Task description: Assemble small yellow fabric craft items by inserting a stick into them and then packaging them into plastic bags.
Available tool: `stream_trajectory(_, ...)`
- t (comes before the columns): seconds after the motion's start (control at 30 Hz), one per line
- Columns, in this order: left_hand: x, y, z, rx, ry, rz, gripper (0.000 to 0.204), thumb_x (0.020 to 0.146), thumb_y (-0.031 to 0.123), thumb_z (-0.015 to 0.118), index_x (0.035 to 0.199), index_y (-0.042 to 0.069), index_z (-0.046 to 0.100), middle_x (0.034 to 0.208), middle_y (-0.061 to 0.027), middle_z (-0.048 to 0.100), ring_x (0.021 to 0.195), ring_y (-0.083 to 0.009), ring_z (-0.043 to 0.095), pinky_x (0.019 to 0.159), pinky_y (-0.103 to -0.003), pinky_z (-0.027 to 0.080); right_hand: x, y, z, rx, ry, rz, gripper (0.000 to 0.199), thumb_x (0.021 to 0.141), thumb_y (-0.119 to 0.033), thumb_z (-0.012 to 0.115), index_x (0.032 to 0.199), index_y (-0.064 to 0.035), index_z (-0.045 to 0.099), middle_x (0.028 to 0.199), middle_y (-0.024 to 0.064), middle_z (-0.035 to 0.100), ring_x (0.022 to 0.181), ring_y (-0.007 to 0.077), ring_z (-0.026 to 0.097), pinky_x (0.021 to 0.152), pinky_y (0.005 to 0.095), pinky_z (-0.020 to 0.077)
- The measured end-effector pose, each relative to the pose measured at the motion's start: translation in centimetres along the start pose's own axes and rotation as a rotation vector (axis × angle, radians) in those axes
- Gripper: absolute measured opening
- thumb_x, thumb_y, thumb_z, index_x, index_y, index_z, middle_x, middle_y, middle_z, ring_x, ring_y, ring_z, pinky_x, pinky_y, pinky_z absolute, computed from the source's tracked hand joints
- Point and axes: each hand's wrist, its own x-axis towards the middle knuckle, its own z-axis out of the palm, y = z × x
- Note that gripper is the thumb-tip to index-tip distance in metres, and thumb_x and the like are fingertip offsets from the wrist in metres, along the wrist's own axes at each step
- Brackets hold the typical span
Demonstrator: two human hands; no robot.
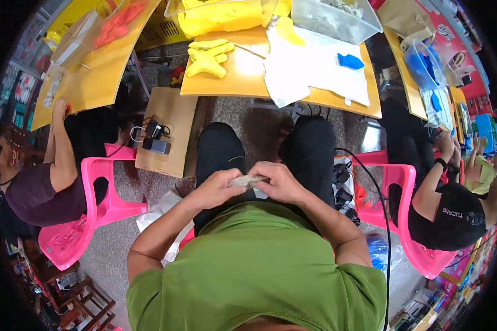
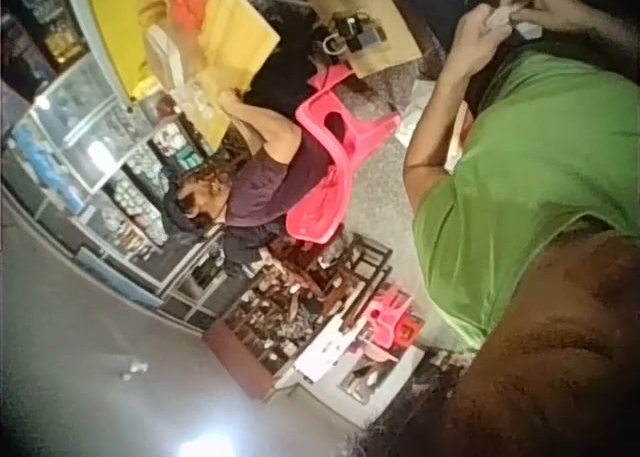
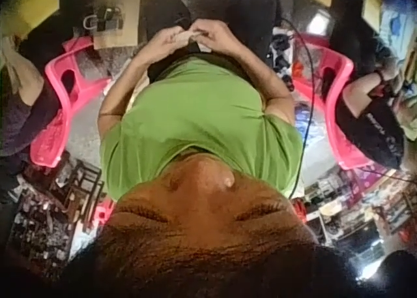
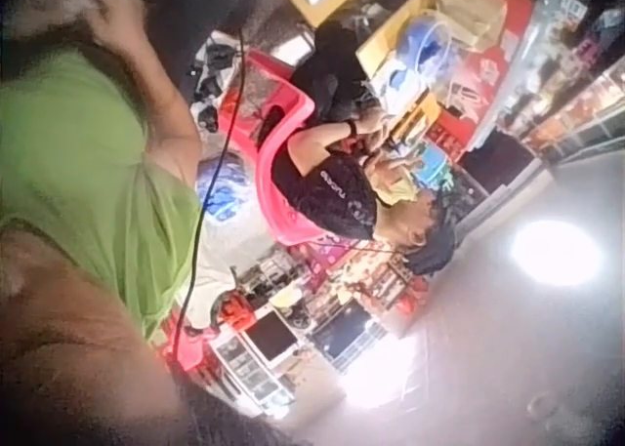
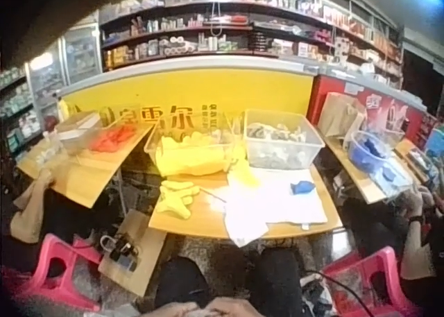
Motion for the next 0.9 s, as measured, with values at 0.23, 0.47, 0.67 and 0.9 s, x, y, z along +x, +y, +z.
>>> stream_trajectory(0.23,1.1,2.2,-0.2,-0.159,0.018,-0.018,0.023,0.087,0.015,0.057,0.108,0.005,0.055,0.076,0.0025,0.054,0.059,-0.0052,0.048,0.051,-0.021,0.040,2.0,-2.0,0.2,-0.344,0.077,-0.194,0.057,0.070,-0.020,0.070,0.120,-0.0047,0.047,0.088,0.0163,0.060,0.081,0.0330,0.060,0.067,0.0423,0.0475)
stream_trajectory(0.47,2.4,3.7,-5.0,-0.166,0.216,0.007,0.016,0.089,0.014,0.055,0.100,0.005,0.059,0.069,0.0014,0.054,0.056,-0.0039,0.049,0.049,-0.019,0.041,5.0,-2.3,-6.6,-0.506,0.178,-0.135,0.009,0.076,-0.011,0.057,0.084,-0.0074,0.056,0.076,0.0130,0.060,0.073,0.0350,0.060,0.061,0.0437,0.0477)
stream_trajectory(0.67,4.1,5.8,-8.7,-0.175,0.313,0.165,0.017,0.088,0.011,0.057,0.102,0.003,0.059,0.075,0.0013,0.056,0.060,-0.0037,0.050,0.052,-0.018,0.041,8.1,1.7,-16.2,-0.271,0.508,0.131,0.015,0.086,-0.015,0.056,0.094,-0.0016,0.056,0.070,0.0123,0.055,0.065,0.0247,0.054,0.059,0.0338,0.0428)
stream_trajectory(0.9,7.4,10.8,-15.5,0.233,0.777,0.567,0.009,0.086,0.005,0.058,0.094,0.001,0.059,0.078,-0.0002,0.055,0.066,-0.0067,0.050,0.059,-0.021,0.042,9.9,3.8,-12.2,-0.827,0.952,-0.218,0.027,0.073,-0.004,0.063,0.098,-0.0016,0.055,0.093,0.0188,0.058,0.083,0.0367,0.055,0.073,0.0456,0.0422)
